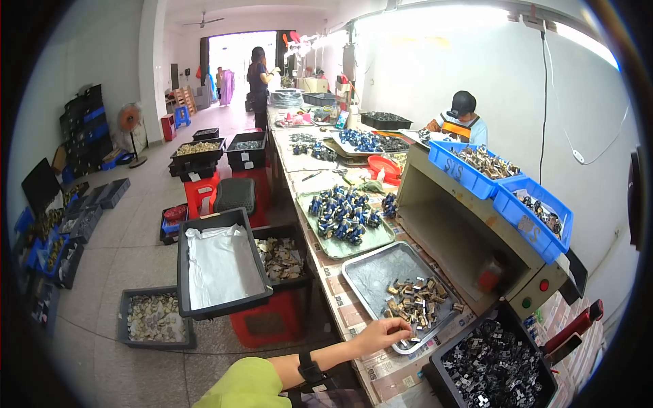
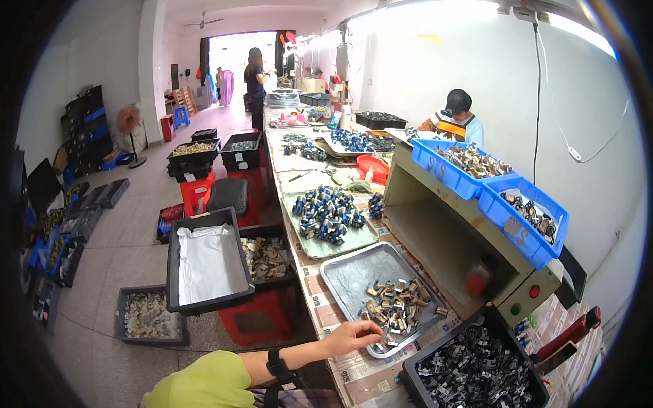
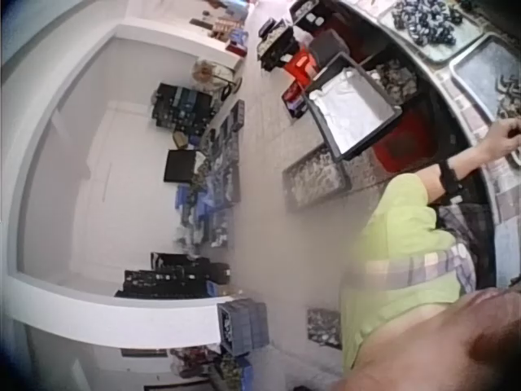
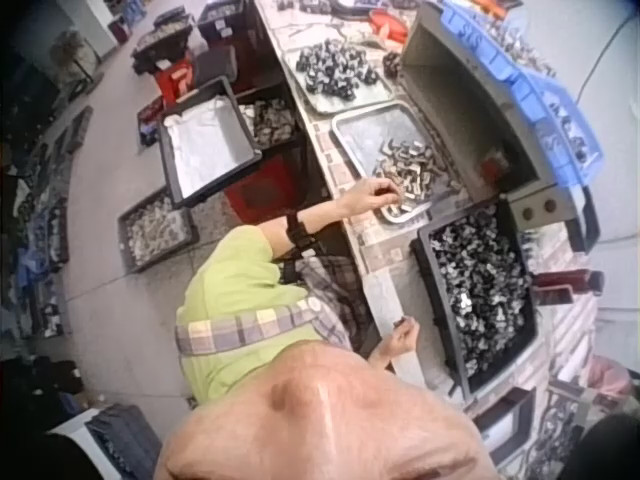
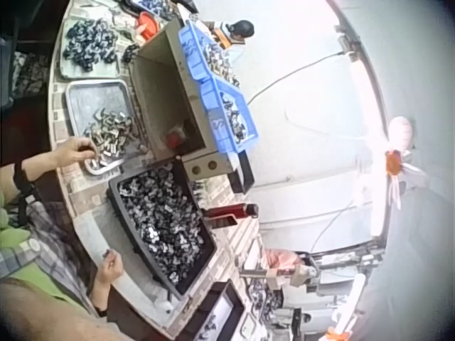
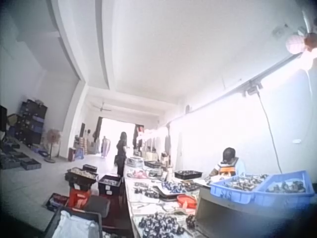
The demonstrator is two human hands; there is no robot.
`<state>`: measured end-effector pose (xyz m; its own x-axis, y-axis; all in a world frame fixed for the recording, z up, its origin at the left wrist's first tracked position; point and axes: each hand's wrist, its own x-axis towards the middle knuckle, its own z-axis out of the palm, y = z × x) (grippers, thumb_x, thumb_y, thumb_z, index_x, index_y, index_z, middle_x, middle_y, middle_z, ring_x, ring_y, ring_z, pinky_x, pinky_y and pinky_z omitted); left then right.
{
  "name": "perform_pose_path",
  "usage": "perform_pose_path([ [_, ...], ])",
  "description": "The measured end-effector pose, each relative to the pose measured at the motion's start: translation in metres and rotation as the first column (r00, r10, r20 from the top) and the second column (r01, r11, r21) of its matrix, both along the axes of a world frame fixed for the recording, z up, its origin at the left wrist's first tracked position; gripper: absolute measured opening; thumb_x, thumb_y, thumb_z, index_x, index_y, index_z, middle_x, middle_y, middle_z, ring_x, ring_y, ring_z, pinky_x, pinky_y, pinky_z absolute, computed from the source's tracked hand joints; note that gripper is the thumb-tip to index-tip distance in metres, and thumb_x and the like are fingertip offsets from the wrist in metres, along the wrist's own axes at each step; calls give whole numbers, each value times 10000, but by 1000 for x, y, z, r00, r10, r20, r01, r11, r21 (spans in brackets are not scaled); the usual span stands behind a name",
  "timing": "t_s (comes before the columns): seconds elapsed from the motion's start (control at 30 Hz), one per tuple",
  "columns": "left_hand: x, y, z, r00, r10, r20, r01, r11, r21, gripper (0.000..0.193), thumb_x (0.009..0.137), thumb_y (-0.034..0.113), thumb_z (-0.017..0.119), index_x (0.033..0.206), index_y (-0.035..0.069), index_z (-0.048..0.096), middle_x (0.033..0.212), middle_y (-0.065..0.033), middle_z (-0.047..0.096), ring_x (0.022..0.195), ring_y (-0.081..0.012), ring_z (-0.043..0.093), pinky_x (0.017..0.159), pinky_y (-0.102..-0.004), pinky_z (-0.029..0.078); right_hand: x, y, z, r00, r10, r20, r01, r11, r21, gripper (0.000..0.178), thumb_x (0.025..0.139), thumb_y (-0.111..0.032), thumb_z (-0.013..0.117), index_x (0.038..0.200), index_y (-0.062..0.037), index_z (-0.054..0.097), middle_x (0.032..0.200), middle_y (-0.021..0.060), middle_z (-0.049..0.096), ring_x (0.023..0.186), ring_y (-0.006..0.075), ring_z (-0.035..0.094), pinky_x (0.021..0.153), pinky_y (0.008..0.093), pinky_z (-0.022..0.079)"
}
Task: Assembling small black and brown plastic components using adhesive.
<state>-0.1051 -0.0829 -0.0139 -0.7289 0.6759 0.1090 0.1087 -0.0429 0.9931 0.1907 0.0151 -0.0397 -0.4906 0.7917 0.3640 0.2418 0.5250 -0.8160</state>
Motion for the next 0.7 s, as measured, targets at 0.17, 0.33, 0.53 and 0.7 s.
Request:
perform_pose_path([
  [0.17,34,3,0,914,-386,120,377,921,96,189,861,173,552,977,24,557,884,1,580,842,-54,521,748,-203,416,-6,1,-2,998,53,17,-53,999,-4,267,903,-164,458,730,11,560,550,60,495,495,130,459,465,266,381],
  [0.33,91,28,-33,724,-687,71,672,724,156,166,860,203,542,889,40,534,772,29,536,705,-33,462,616,-193,393,-9,-1,-3,991,83,106,-82,997,-14,236,904,-180,462,810,7,571,600,59,525,510,118,473,477,245,392],
  [0.53,119,26,-8,764,-637,100,639,769,17,190,837,201,569,927,36,600,762,-31,616,651,-100,542,573,-234,446,-21,-10,15,948,199,-247,-288,867,-408,219,877,-180,519,986,10,525,740,51,562,584,106,511,529,215,415],
  [0.7,127,28,-17,786,-598,158,585,801,124,166,825,199,579,863,38,593,773,-36,625,678,-111,563,609,-252,452,-15,-3,-3,967,254,14,-235,915,-326,169,855,-131,549,914,27,536,744,55,568,617,108,525,562,223,426],
])
